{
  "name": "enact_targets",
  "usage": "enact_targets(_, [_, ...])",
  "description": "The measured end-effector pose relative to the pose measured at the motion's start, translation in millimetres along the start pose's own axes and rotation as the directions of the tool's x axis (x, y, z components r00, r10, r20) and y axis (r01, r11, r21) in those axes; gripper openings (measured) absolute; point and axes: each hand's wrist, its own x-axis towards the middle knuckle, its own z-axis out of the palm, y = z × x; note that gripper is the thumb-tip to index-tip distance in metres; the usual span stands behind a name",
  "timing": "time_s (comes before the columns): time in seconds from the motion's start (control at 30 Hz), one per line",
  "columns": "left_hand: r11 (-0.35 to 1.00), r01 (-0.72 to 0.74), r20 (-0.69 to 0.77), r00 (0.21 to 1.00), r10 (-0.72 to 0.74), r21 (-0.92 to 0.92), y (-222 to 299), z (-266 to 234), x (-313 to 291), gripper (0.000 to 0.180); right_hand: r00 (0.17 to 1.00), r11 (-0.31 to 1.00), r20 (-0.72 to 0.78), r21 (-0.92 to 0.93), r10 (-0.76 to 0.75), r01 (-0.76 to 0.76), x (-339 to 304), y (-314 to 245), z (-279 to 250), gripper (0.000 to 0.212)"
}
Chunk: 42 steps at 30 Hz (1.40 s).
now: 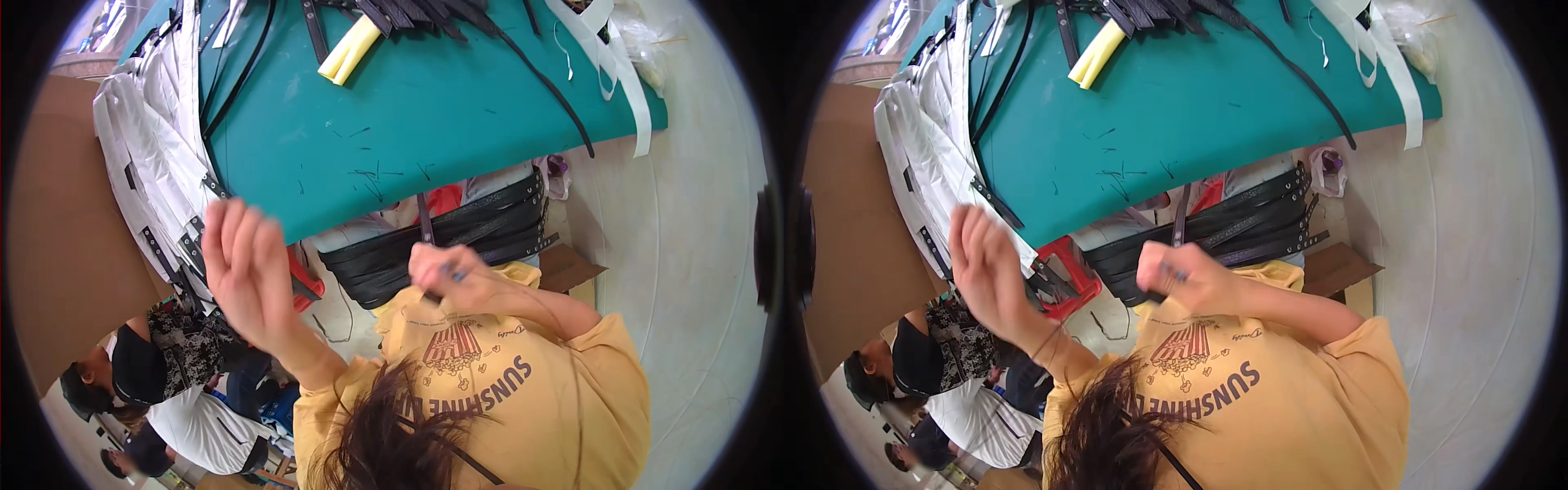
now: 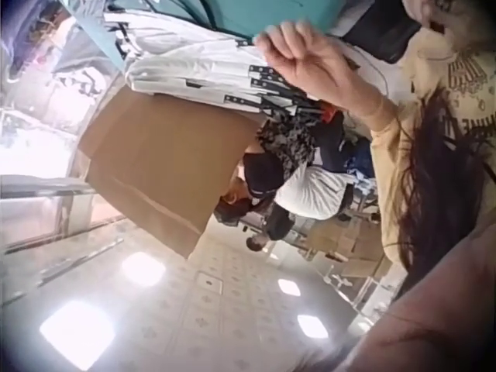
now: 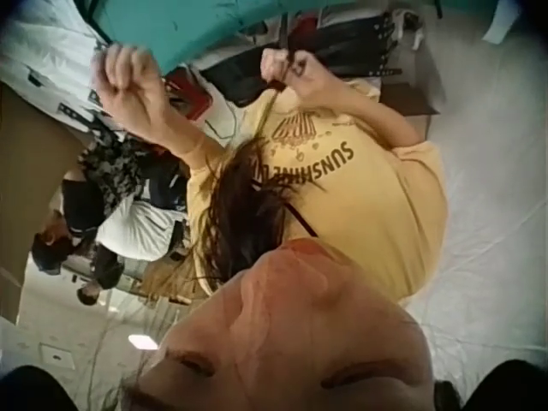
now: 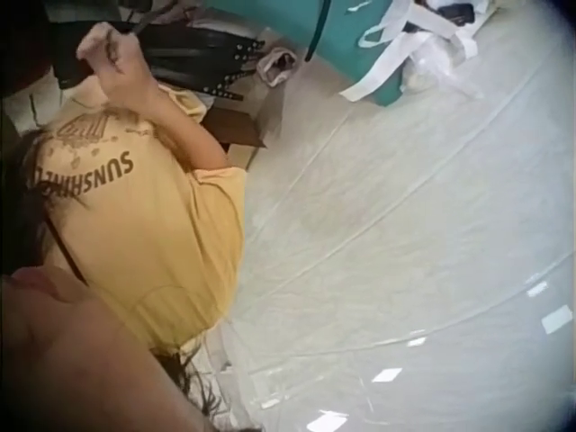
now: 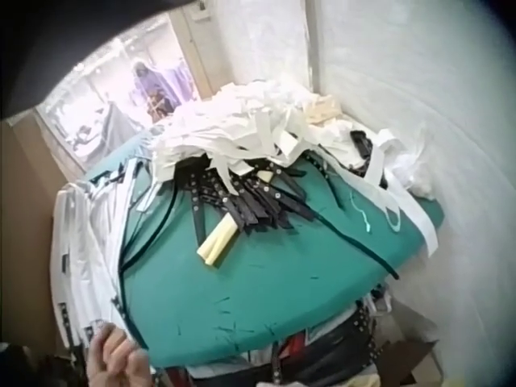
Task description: Trimming and assembling belt components using nippers at a factory workbench.
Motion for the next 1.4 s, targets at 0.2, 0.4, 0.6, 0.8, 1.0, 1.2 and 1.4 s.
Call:
enact_targets(0.2, [0.004,0.272,-0.24,0.858,-0.455,0.962,-48.2,-40.2,-10.4,0.048,0.991,0.706,-0.122,0.696,-0.059,0.128,55.9,-65.1,-28.4,0.04])
enact_targets(0.4, [0.036,0.292,-0.256,0.885,-0.389,0.956,-43.7,-19.4,-24.8,0.036,0.987,0.814,-0.158,0.573,0.0,0.092,69.4,-88.7,-51.4,0.04])
enact_targets(0.6, [-0.443,-0.285,0.337,0.941,0.041,0.85,-76.9,-19.2,-19.5,0.031,0.91,0.877,-0.403,0.466,0.097,0.113,78.2,-88.4,-27.7,0.035])
enact_targets(0.8, [-0.151,-0.213,0.222,0.974,0.046,0.965,-59.1,-43.0,-18.9,0.035,0.795,0.931,-0.588,0.186,-0.15,0.313,82.2,-95.4,-38.7,0.033])
enact_targets(1.0, [0.447,0.055,-0.015,0.996,-0.092,0.893,-53.5,-35.2,-24.2,0.034,0.837,0.961,-0.484,-0.227,-0.254,0.16,85.4,-91.8,-56.8,0.037])
enact_targets(1.2, [0.488,0.317,-0.256,0.948,-0.189,0.813,-46.4,-25.6,-17.8,0.048,0.652,0.649,-0.517,-0.759,-0.555,-0.049,85.5,-106.9,-94.7,0.03])
enact_targets(1.4, [0.277,0.266,-0.247,0.964,-0.101,0.923,-53.0,-15.4,-15.6,0.048,0.946,0.855,-0.311,-0.51,-0.087,-0.089,35.5,-97.4,-46.2,0.034])
